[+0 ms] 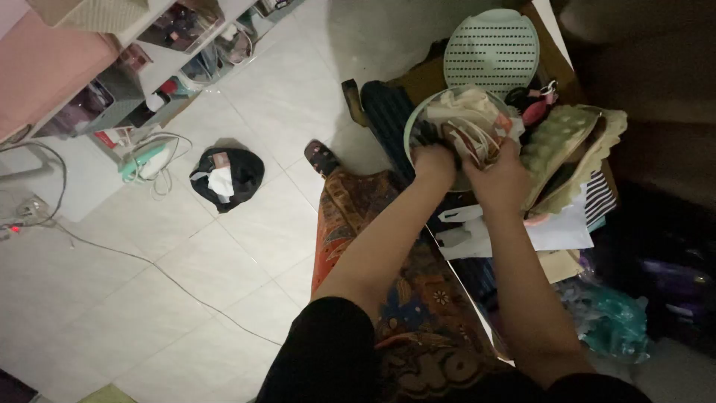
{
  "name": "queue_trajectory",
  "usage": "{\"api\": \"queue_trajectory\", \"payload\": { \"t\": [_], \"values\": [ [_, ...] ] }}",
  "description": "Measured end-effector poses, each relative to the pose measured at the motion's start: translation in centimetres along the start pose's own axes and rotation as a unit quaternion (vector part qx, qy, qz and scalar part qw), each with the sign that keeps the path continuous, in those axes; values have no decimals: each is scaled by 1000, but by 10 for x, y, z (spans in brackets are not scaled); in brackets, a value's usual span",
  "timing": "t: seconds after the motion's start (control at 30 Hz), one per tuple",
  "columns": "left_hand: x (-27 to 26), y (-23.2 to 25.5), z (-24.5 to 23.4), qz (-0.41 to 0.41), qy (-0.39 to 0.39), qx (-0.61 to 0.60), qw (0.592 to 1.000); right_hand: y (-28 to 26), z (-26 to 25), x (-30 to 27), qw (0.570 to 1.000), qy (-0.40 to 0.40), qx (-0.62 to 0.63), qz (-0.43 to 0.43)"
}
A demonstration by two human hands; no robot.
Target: The person is tidying up and organizing various personal items, moving them between a shelf and a storage bin.
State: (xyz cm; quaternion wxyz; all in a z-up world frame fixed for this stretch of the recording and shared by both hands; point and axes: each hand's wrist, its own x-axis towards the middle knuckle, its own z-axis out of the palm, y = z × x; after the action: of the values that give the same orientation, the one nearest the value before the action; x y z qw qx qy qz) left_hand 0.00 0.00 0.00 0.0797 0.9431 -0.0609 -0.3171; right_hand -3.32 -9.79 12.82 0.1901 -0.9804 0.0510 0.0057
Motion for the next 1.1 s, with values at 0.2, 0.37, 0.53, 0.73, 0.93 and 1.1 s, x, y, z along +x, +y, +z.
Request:
{"api": "queue_trajectory", "payload": {
  "t": [0.2, 0.37, 0.53, 0.73, 0.93, 1.1],
  "values": [
    [16, -4, 22, -29, 3, -3, 1000, -27, -23, -3, 997, -52, 24, 46],
    [53, 1, 44, -37, 68, 4, 997, -10, -10, -4, 999, -45, 26, 18],
    [47, 0, 21, -75, 48, -56, 994, -18, -12, -5, 999, -8, 51, 2],
    [37, -5, 0, -79, 26, -152, 985, -16, -14, -2, 1000, -15, 0, 15],
    [26, 4, -15, -85, -11, -376, 923, -15, -18, -1, 999, -17, 37, 34],
    [-53, 0, -61, -14, 69, -307, 949, -27, -28, -3, 997, -50, 30, 49]
  ]
}}
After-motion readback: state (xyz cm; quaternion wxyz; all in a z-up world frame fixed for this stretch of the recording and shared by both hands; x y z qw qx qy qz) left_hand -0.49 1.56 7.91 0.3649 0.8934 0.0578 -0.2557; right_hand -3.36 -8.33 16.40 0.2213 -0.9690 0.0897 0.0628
